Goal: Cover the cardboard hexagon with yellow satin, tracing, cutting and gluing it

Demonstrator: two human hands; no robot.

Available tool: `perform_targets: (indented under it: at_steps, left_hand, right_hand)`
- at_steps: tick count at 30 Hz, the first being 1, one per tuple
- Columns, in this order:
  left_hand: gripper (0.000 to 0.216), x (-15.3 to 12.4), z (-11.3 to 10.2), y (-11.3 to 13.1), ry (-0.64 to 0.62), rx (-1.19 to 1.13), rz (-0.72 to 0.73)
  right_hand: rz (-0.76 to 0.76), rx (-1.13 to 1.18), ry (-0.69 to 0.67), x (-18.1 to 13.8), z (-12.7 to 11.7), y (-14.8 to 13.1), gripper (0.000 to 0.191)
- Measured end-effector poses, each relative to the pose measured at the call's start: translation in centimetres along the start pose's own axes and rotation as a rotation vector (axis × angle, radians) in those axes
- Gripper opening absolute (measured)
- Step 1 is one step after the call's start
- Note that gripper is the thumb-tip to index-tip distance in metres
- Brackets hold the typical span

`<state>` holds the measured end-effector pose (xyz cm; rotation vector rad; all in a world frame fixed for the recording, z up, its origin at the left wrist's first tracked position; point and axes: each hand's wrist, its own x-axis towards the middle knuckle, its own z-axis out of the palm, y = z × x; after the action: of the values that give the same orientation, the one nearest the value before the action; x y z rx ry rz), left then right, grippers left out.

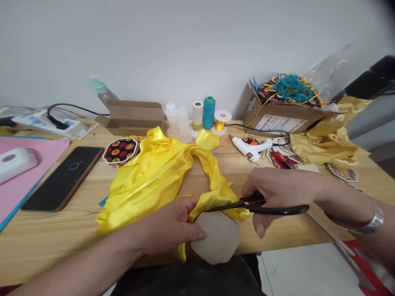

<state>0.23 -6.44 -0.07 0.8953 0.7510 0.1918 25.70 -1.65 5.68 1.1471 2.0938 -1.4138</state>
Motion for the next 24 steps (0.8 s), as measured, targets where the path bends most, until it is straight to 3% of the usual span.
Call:
perform_targets:
  at_steps: [14,24]
  left_hand:
    - [0.069,-0.01,0.05,0.09,0.01,0.05,-0.004]
    - [0.069,-0.03,0.24,-0.02,0.02,0.043,-0.007]
  right_hand:
    - [0.025,0.008,0.034,0.04,0.12,-0.07,0.045]
    - [0.028,-0.129,0.109,-0.26,0.09,-0.66,0.045]
